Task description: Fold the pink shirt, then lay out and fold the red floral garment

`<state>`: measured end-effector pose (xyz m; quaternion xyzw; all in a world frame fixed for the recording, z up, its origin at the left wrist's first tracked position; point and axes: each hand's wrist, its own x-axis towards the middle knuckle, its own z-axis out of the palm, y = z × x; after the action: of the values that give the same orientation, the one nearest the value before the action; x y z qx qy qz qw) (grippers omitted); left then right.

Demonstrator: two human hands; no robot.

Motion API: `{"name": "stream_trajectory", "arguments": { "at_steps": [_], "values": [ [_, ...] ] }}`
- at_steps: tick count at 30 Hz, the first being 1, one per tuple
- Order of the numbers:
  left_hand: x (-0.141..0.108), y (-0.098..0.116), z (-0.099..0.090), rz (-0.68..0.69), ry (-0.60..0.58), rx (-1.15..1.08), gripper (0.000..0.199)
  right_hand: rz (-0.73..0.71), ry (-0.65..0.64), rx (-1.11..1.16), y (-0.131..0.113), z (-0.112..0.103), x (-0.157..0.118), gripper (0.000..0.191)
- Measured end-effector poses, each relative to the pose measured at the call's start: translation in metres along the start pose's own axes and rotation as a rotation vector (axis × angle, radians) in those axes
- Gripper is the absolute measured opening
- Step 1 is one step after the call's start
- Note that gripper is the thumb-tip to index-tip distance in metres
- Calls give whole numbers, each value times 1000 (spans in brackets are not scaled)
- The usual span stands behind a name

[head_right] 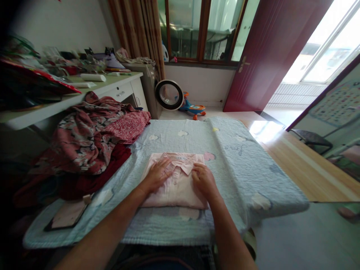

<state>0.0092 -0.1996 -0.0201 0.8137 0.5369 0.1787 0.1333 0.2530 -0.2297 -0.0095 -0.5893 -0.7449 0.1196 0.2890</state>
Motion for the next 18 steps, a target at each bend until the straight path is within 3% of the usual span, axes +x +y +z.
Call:
{"name": "stream_trajectory", "arguments": {
  "at_steps": [3,5,9,14,18],
  "values": [
    [0,-17,-13,-147,223,-72,45,158,190,-86,15,-3,-5,30],
    [-3,-26,-23,-327,295,-92,44,283,203,-109,23,-2,-9,35],
    [-10,-28,-35,-545,191,-168,45,415,128,-52,24,4,-13,40],
    [-11,-22,-34,-594,111,-116,29,379,183,-34,17,5,-8,33],
    [-14,-23,-33,-572,179,-97,20,342,228,38,12,1,-5,37]
  ]
}}
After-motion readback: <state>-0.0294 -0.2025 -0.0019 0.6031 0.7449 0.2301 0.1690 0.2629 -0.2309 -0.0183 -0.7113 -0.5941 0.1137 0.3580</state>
